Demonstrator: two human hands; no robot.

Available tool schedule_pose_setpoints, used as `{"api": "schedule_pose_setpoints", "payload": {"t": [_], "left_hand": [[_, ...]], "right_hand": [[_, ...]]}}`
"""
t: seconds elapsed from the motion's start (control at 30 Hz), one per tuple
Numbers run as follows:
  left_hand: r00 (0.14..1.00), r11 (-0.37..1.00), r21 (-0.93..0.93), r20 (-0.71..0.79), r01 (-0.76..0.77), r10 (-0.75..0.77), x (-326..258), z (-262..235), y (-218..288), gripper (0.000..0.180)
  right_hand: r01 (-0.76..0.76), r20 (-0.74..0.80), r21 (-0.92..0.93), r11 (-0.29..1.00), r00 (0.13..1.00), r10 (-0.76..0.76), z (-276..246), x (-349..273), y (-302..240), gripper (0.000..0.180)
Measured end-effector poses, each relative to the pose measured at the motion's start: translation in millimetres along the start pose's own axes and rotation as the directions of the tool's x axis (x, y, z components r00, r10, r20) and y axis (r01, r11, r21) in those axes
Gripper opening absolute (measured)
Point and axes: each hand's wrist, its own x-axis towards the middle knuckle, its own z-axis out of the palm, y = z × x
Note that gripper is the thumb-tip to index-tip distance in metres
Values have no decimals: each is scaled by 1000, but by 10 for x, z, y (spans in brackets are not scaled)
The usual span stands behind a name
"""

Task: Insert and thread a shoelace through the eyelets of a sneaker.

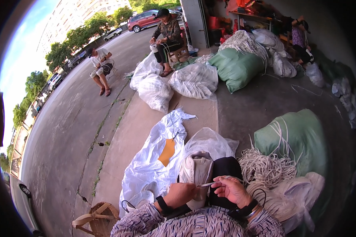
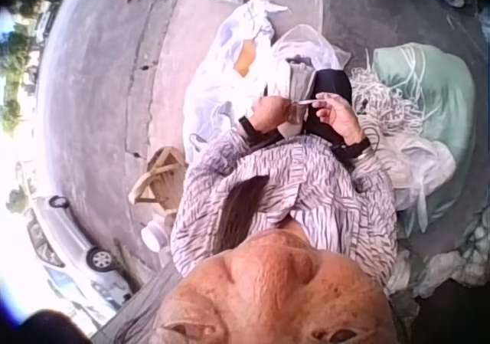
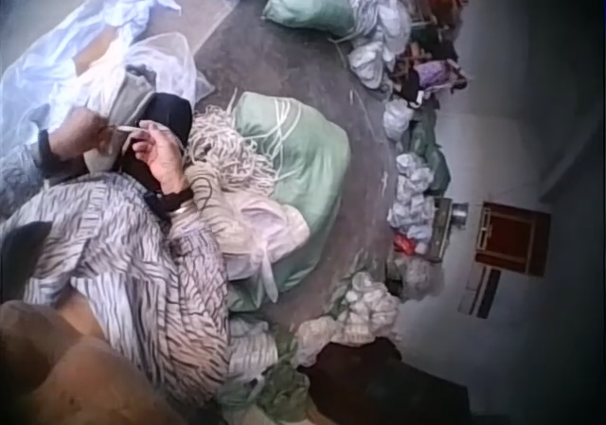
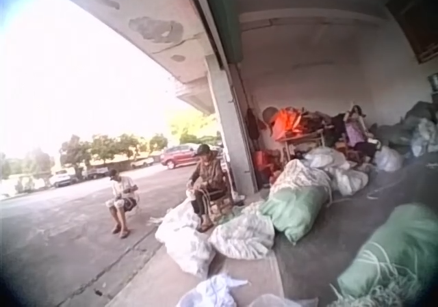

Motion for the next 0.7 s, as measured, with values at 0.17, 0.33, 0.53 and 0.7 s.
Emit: {"api": "schedule_pose_setpoints", "payload": {"t": [0.17,0.33,0.53,0.7], "left_hand": [[998,471,-881,-55,-42,-13,-322,-154,-284,31],[723,15,-846,-465,-534,-511,-785,-879,-986,30],[33,314,-672,-450,-670,-893,-1789,-1953,-2591,30],[-424,568,-651,-387,-504,-819,-2962,-2541,-3715,26]], "right_hand": [[235,-155,41,971,962,-226,-448,-296,-420,17],[525,-419,347,777,828,-372,-1696,-825,-1109,10],[853,-808,256,454,447,-384,-3549,-1746,-1757,13],[865,-782,80,496,363,-507,-4739,-2445,-1716,24]]}}
